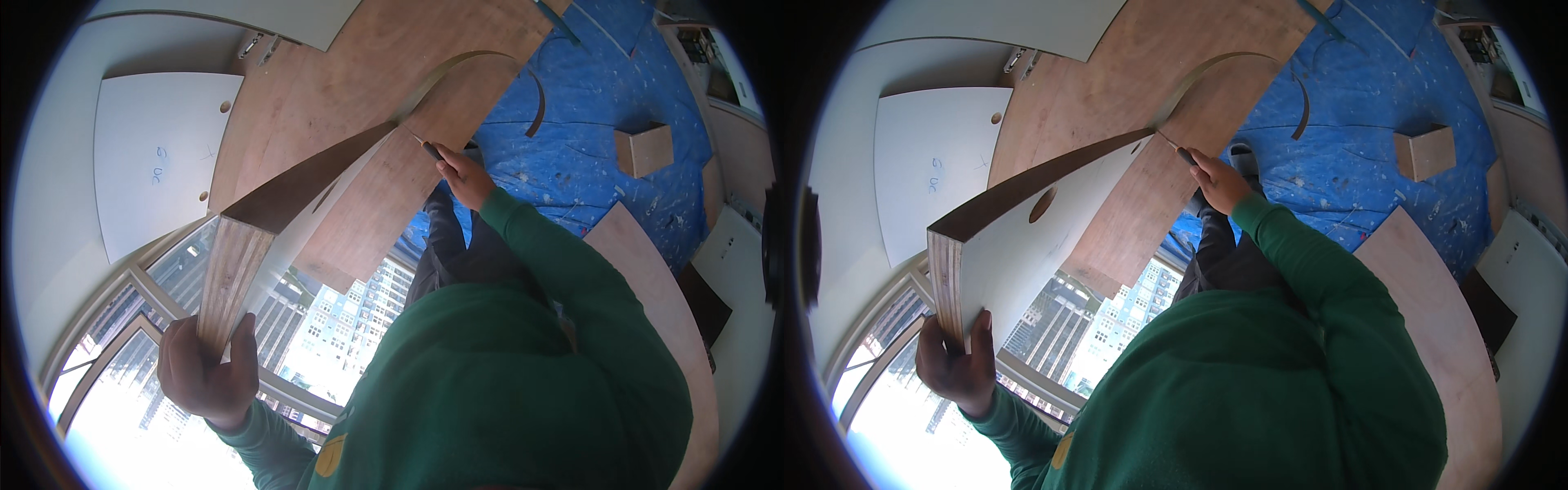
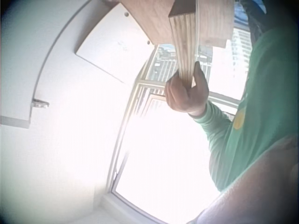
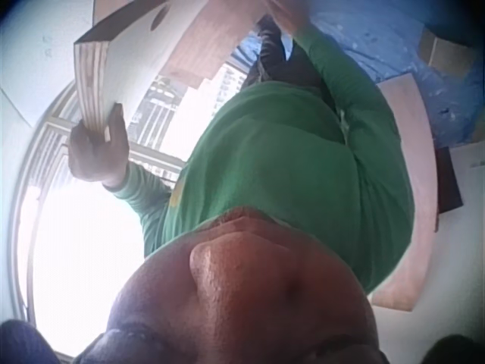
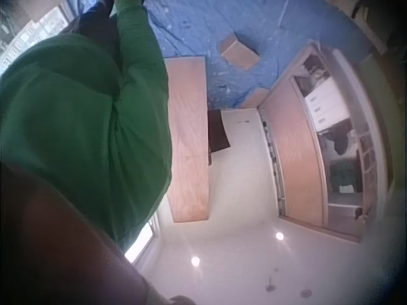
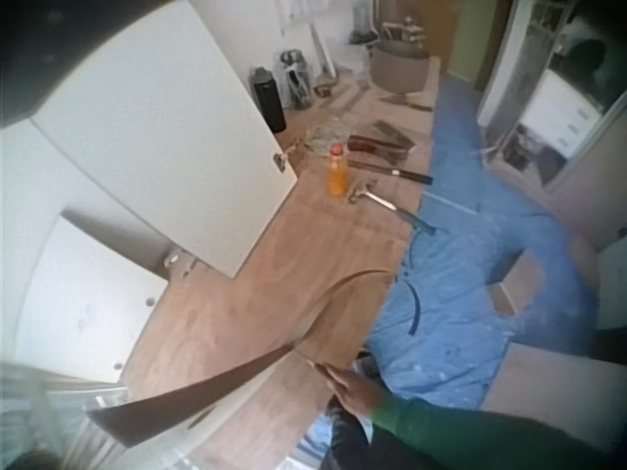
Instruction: The person sands a white board edge, then measures and applies a curved edge banding strip to the board's edge. They press the strip along the curve and trim the excess with a utility knife.
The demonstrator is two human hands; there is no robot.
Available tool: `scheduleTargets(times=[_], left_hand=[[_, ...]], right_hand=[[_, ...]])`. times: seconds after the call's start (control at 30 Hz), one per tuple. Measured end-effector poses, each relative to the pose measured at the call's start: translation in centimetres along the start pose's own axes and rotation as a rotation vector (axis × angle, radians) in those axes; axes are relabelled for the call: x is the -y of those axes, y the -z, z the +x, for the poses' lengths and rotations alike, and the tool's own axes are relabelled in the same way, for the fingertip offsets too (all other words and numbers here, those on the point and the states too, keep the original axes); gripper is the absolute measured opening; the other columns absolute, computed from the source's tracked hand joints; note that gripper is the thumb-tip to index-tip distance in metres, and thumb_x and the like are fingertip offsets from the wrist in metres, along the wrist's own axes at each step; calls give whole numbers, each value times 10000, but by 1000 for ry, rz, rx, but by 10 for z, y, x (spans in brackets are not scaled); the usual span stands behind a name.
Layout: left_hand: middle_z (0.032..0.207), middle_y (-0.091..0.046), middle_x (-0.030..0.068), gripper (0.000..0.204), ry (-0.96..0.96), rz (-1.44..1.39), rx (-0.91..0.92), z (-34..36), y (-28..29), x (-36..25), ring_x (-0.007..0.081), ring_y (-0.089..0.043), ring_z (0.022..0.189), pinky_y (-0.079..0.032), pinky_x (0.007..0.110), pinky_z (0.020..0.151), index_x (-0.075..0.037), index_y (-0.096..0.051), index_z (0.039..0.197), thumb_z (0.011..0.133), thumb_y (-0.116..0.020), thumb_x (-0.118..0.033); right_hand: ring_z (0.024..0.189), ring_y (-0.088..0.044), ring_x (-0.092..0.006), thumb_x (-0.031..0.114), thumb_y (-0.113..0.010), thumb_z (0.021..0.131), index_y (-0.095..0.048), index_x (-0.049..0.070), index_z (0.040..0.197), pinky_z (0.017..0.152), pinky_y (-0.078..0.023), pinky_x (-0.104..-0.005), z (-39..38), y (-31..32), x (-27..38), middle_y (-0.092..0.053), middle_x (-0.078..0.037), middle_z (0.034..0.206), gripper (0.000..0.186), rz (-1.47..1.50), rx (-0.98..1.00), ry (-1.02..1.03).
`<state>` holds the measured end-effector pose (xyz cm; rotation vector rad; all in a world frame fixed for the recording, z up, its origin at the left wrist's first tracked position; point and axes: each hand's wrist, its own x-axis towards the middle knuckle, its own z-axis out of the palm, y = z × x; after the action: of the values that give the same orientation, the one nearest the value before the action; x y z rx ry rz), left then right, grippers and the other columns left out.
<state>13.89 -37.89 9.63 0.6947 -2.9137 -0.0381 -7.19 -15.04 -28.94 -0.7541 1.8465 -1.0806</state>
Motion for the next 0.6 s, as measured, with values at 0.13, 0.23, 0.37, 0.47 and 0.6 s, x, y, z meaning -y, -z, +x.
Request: scheduleTargets(times=[0.13, 0.23, 0.37, 0.47, 0.6], left_hand=[[697, -589, 111, 385, -38, -11, -17, 0, -1, 0, 246, -556, 545, -401, 339, 499, 19, -619, 922, 681, -899, -87], [698, -587, 110, 392, -24, -14, 4, -1, -1, 0, 243, -556, 548, -396, 338, 496, 18, -613, 929, 681, -899, -84], [700, -585, 108, 388, -27, -29, -5, -2, -1, -2, 241, -557, 550, -388, 335, 491, 18, -608, 928, 683, -894, -78], [710, -587, 110, 389, -13, -20, 18, -4, -2, 0, 243, -556, 552, -390, 338, 492, 17, -605, 933, 679, -886, -67], [730, -593, 120, 398, -13, -20, 13, -4, -1, -1, 249, -567, 562, -400, 340, 497, 19, -604, 953, 676, -879, -62]], right_hand=[[1006, -648, -358, 206, -501, 1100, -456, 51, 1532, 914, -493, -426, 19, -7, -14, -666, -227, 1089, 461, -58, 4, 60], [1084, -657, -388, 205, -504, 1098, -474, 22, 1513, 951, -493, -426, 26, -12, -23, -680, -257, 1168, 455, -73, 8, 39], [1164, -651, -403, 204, -508, 1094, -502, -5, 1486, 1008, -488, -411, 30, -13, -20, -672, -277, 1250, 444, -30, 9, 53], [1117, -660, -425, 208, -522, 1076, -524, 15, 1469, 965, -513, -439, 31, -16, -24, -683, -284, 1193, 438, -33, -55, 108], [1129, -667, -383, 207, -514, 1088, -513, 13, 1485, 970, -501, -398, 29, -17, -30, -675, -283, 1211, 441, -41, -38, 75]])
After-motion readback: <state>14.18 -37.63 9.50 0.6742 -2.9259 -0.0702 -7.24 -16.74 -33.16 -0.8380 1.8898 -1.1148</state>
